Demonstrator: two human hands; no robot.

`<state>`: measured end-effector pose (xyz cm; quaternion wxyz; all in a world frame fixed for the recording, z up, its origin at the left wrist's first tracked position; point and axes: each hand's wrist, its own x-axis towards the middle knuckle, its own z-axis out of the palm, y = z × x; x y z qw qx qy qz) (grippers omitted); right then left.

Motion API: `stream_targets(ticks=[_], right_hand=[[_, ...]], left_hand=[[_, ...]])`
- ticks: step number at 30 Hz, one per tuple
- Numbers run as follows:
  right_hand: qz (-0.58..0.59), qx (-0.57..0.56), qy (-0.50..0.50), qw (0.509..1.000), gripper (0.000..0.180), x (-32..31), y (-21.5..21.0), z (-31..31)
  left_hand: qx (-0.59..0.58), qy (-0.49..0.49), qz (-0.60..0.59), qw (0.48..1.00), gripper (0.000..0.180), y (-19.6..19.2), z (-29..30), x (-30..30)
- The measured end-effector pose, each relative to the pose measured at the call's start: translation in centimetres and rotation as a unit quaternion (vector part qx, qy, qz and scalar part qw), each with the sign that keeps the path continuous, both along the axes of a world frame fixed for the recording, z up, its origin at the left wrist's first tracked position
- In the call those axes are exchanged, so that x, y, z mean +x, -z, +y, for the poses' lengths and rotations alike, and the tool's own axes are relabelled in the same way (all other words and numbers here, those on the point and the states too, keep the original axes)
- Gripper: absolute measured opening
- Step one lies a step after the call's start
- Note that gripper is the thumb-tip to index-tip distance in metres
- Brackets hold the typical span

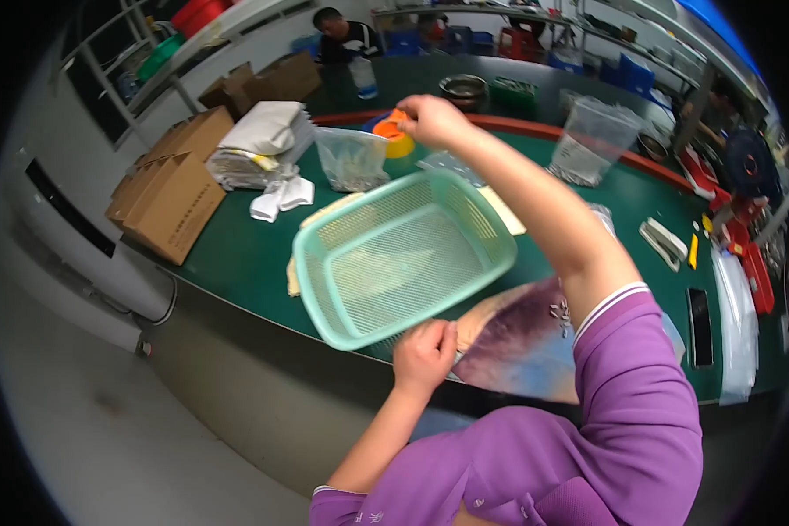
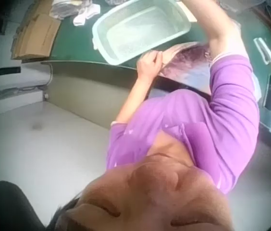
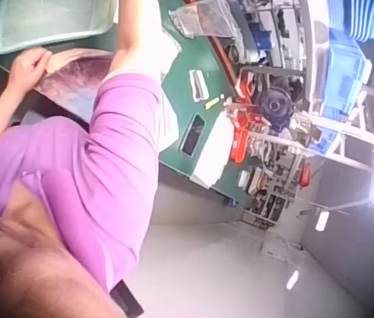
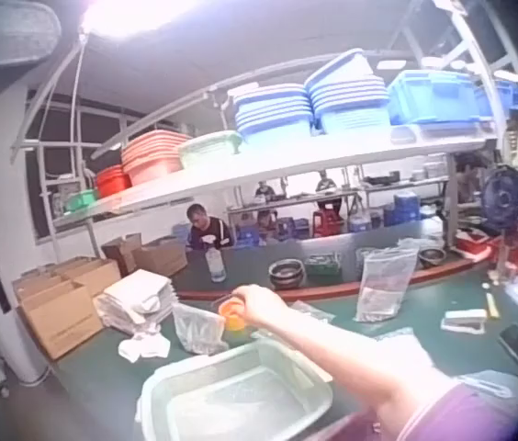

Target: Bagging small metal hardware components and placing them into a transport basket.

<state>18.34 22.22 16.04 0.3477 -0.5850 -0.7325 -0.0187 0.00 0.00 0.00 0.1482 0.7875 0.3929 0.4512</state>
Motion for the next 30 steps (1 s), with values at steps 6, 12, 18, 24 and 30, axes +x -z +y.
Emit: stream_targets(ticks=[6, 12, 18, 24, 30], right_hand=[[-0.015, -0.074, 0.020, 0.997, 0.026, 10.7, -2.3, -13.2], [-0.006, -0.300, 0.020, 0.954, 0.018, 13.3, 1.2, -28.0], [0.013, -0.253, 0.072, 0.965, 0.023, 12.9, 8.0, -35.0], [-0.027, -0.171, 0.123, 0.977, 0.030, 11.2, 11.8, -33.4], [0.043, -0.149, 0.079, 0.985, 0.032, 10.7, 13.1, -32.7]], left_hand=[[-0.024, -0.002, 0.004, 1.000, 0.013, 0.1, 0.0, 0.3], [-0.049, -0.006, -0.017, 0.999, 0.008, 0.0, -0.3, -0.3], [-0.112, 0.144, 0.019, 0.983, 0.020, -3.1, -3.5, 5.1], [-0.070, 0.188, 0.187, 0.962, 0.050, -1.9, -2.5, 12.3], [-0.098, 0.236, 0.222, 0.941, 0.053, -2.5, -1.5, 14.9]])
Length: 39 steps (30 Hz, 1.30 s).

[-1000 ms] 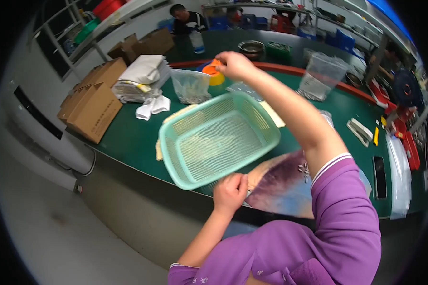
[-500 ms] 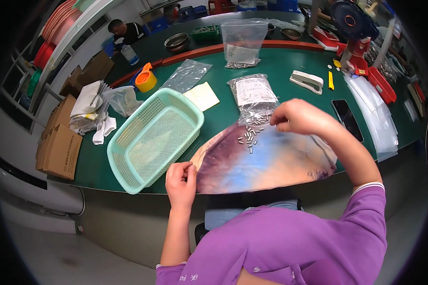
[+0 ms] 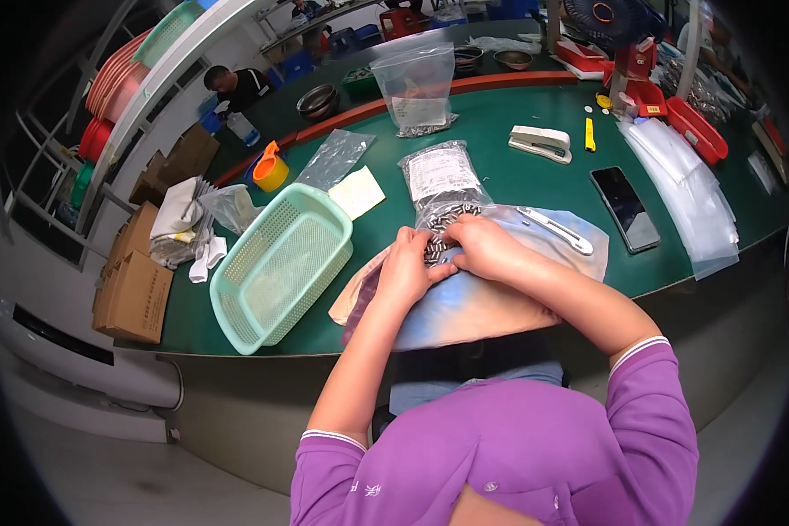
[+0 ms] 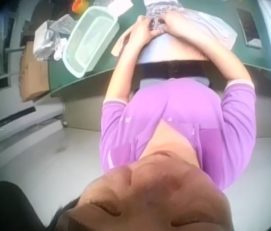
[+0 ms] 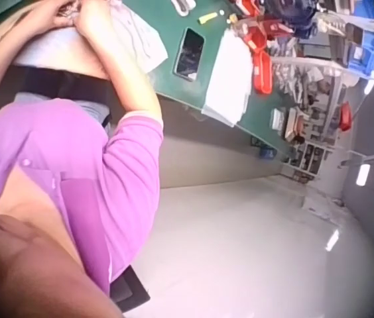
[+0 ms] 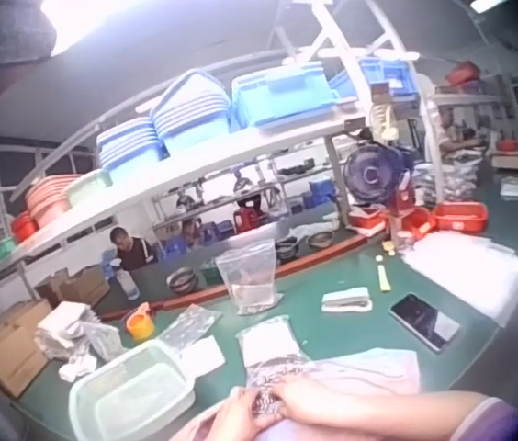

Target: Bagging small metal hardware components and placing them into a transport basket.

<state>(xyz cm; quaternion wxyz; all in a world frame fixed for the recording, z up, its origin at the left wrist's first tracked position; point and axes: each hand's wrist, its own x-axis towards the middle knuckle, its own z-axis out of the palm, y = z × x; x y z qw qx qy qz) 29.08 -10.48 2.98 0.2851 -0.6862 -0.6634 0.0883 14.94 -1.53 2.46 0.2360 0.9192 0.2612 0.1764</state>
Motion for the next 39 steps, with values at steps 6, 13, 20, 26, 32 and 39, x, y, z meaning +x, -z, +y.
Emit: stream_targets(ticks=[6, 13, 20, 26, 32, 39], right_hand=[[0.055, -0.001, -0.014, 0.998, 0.032, 0.0, 0.1, -0.3], [0.030, -0.049, -0.049, 0.997, 0.034, 0.2, 0.4, 1.0], [0.019, -0.070, -0.052, 0.996, 0.029, 0.1, -0.2, 0.7], [0.031, -0.042, -0.016, 0.998, 0.032, 0.2, -0.1, 0.3], [-0.012, -0.062, -0.032, 0.998, 0.032, 0.4, -0.4, 0.9], [0.017, -0.042, -0.077, 0.996, 0.024, 0.3, -0.4, 1.3]], left_hand=[[-0.025, 0.054, -0.034, 0.998, 0.045, 0.0, -0.7, -0.6], [-0.048, 0.022, -0.030, 0.998, 0.042, -0.6, -1.7, -0.8], [-0.002, 0.055, -0.026, 0.998, 0.036, -0.3, -1.1, -1.0], [0.010, 0.043, -0.013, 0.999, 0.037, -0.2, -1.2, -1.9], [-0.031, 0.009, -0.044, 0.998, 0.035, -0.4, -1.4, -1.9], [-0.007, 0.018, -0.020, 1.000, 0.026, -0.3, -1.1, -1.5]])
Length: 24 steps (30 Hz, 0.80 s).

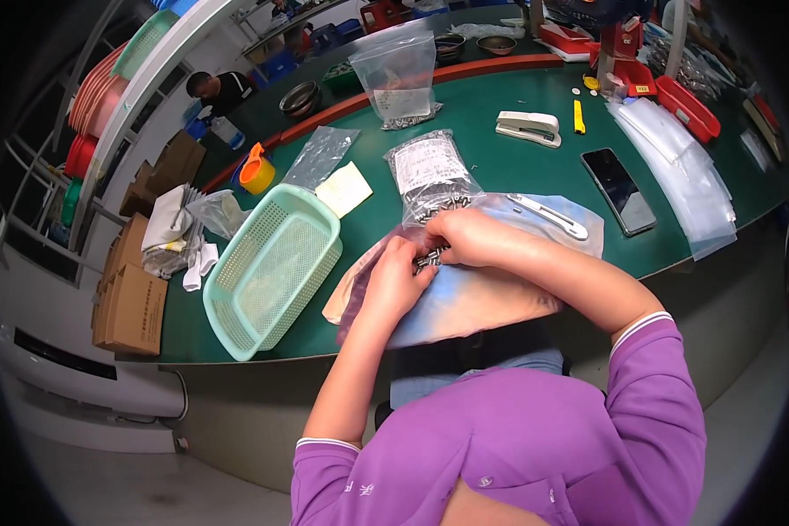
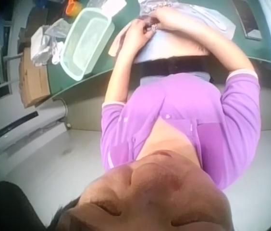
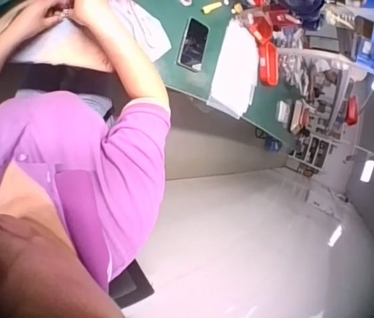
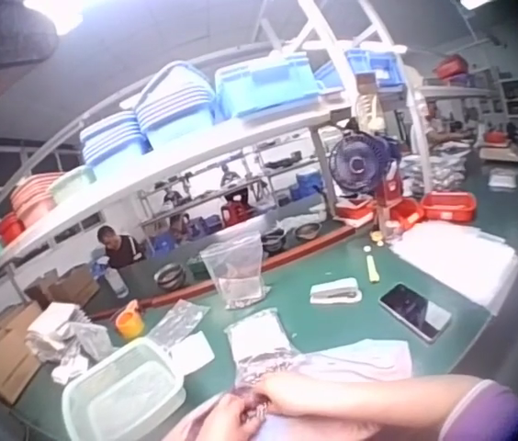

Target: Bagging small metal hardware components and placing them into a transport basket.

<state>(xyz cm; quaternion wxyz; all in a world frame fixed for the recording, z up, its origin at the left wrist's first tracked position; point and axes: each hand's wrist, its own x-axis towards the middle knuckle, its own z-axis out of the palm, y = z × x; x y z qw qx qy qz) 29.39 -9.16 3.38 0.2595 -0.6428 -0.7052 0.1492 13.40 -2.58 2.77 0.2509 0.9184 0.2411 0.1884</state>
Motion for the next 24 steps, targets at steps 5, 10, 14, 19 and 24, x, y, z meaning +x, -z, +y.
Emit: stream_targets(ticks=[5, 10, 14, 19, 24], right_hand=[[-0.031, -0.042, 0.006, 0.999, 0.025, -0.1, -0.1, 0.4], [-0.017, -0.082, -0.002, 0.997, 0.023, 0.2, -0.3, 0.6], [-0.009, -0.084, -0.003, 0.996, 0.022, 0.2, -0.2, 0.6], [-0.012, -0.077, 0.000, 0.997, 0.018, 0.4, -0.1, 0.1], [0.010, -0.073, -0.001, 0.997, 0.016, 0.5, -0.7, -0.5]], left_hand=[[-0.035, -0.014, 0.038, 0.999, 0.026, -0.3, -0.1, 0.4], [-0.033, -0.015, 0.035, 0.999, 0.026, -0.5, -0.4, 0.4], [-0.030, -0.006, 0.025, 0.999, 0.026, -0.3, -0.5, 0.5], [-0.023, -0.017, 0.020, 0.999, 0.024, 0.4, -0.6, 0.4], [-0.010, -0.025, -0.010, 1.000, 0.024, 1.1, -0.7, 0.2]])
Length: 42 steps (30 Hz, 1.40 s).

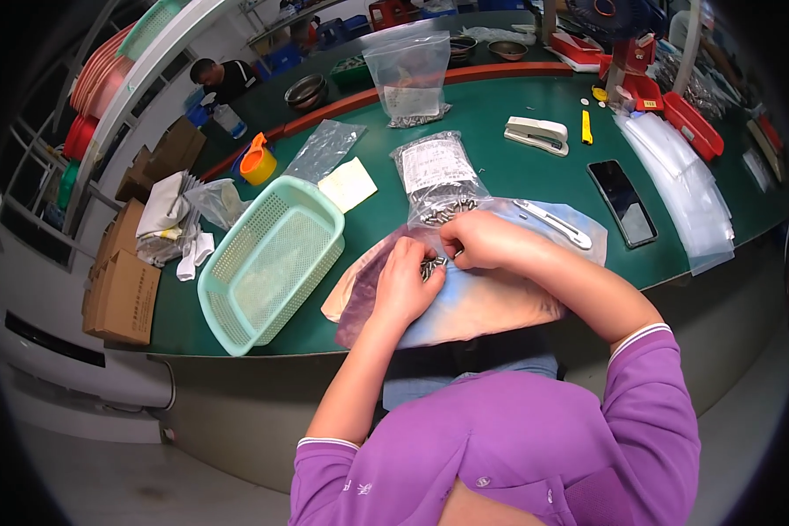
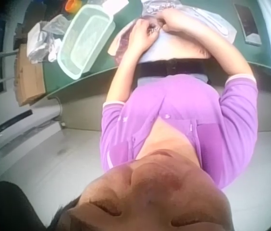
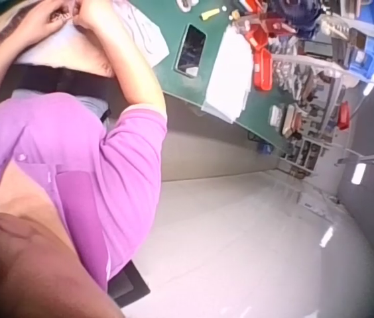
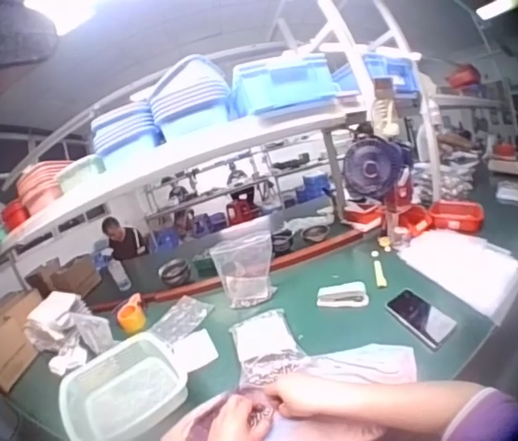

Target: Bagging small metal hardware components and placing them into a transport basket.

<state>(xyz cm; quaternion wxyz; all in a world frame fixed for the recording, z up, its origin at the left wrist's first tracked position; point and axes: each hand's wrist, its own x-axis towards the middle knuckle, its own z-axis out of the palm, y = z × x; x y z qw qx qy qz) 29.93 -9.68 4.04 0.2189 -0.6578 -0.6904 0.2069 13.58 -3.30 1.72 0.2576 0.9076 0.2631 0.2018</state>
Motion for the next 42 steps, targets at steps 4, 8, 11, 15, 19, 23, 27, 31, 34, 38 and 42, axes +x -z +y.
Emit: stream_targets(ticks=[4, 8, 11, 15, 19, 23, 27, 31, 34, 38, 42], right_hand=[[0.000, -0.029, 0.005, 1.000, 0.015, 0.1, -0.4, 0.1], [-0.032, -0.020, 0.015, 0.999, 0.015, -0.7, -0.9, -0.3], [-0.036, 0.005, 0.009, 0.999, 0.015, -0.6, -0.7, -0.6], [-0.003, -0.034, -0.003, 0.999, 0.015, -0.3, -0.9, -0.4], [0.006, -0.039, -0.015, 0.999, 0.015, -0.7, -1.3, -0.7], [0.007, -0.038, -0.020, 0.999, 0.015, -0.5, -1.4, -0.7], [-0.002, 0.037, -0.002, 0.999, 0.015, 0.7, -2.2, 0.1], [-0.111, 0.195, 0.045, 0.973, 0.015, 1.4, -0.8, 1.7], [-0.157, 0.283, 0.047, 0.945, 0.015, 1.8, 0.0, 1.7], [-0.102, 0.270, 0.046, 0.956, 0.015, 1.4, -1.4, -0.4], [-0.017, 0.097, -0.007, 0.995, 0.015, -0.4, -0.9, -1.6]], left_hand=[[0.004, -0.007, -0.020, 1.000, 0.024, 0.5, -0.3, -0.1], [0.073, 0.002, -0.073, 0.995, 0.022, 0.9, -0.3, -0.2], [0.060, 0.002, -0.070, 0.996, 0.022, 0.9, -0.2, -0.1], [0.059, 0.002, -0.069, 0.996, 0.022, 0.9, -0.3, -0.2], [0.065, 0.003, -0.079, 0.995, 0.022, 1.0, -0.2, -0.2], [0.064, 0.007, -0.081, 0.995, 0.022, 1.0, -0.2, -0.3], [0.060, 0.006, -0.073, 0.996, 0.022, 0.9, -0.3, -0.2], [0.063, 0.006, -0.080, 0.995, 0.022, 1.0, -0.3, -0.3], [0.056, 0.003, -0.085, 0.995, 0.025, 1.0, -0.3, -0.2], [0.004, 0.002, -0.081, 0.997, 0.028, 0.7, -0.4, -0.3], [-0.005, 0.007, -0.076, 0.997, 0.029, 0.7, 0.0, -0.5]])
